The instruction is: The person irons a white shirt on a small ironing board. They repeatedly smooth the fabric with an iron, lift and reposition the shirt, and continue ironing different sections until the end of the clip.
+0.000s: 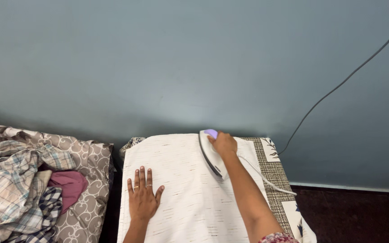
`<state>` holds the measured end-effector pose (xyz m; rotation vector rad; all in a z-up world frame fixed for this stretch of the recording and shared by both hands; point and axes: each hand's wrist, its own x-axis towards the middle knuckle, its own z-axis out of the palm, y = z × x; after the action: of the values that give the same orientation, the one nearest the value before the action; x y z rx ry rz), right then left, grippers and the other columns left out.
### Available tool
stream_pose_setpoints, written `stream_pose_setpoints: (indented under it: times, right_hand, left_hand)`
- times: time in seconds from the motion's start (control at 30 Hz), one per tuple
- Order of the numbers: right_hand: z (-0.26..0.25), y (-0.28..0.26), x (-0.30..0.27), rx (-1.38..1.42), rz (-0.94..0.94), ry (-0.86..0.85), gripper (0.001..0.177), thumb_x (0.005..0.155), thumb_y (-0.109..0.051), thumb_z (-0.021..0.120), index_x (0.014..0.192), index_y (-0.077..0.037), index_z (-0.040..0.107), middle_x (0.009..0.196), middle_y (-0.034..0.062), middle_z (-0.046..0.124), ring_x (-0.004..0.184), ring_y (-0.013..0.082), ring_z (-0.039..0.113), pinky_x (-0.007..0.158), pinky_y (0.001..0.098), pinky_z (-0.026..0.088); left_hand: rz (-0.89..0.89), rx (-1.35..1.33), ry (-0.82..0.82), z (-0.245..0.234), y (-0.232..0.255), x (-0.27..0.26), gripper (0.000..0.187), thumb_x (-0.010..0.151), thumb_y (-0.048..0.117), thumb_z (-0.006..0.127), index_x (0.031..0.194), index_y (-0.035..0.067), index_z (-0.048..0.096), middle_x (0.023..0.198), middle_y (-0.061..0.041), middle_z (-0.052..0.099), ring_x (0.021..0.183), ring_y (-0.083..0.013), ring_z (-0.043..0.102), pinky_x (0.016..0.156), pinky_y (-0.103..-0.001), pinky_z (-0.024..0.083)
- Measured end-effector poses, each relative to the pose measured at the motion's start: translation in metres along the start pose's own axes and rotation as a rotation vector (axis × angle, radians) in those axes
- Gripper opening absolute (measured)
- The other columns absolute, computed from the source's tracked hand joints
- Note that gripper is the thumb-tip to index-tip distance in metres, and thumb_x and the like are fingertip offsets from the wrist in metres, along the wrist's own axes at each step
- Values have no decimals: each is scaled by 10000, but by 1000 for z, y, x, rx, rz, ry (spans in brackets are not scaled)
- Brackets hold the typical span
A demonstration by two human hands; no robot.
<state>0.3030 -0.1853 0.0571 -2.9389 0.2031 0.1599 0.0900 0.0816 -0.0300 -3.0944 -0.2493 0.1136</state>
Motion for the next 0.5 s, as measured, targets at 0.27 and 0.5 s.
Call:
stream_pose_setpoints:
  times: [0.27, 0.5]
  right_hand:
    - [-8, 37, 3, 39, 129, 66, 555, 903, -607, 661, 1154, -118, 743, 1129, 160, 748, 1070, 331, 715, 891, 443, 573]
    - [-14, 66, -34, -1, -245, -228, 517, 867, -599, 687, 1063, -125, 747, 919, 127, 775, 884, 288, 751, 839, 436, 575]
  left_hand:
    - [-2, 32, -36, -1, -1, 0, 829, 970, 696, 136, 1616, 180, 78, 1684, -85, 77, 1547, -242, 31, 1240, -490, 32]
    - [-5, 63, 15, 4, -3, 4, 845, 952, 725, 124, 1614, 201, 93, 1685, -85, 69, 1547, -245, 50, 1230, -506, 52]
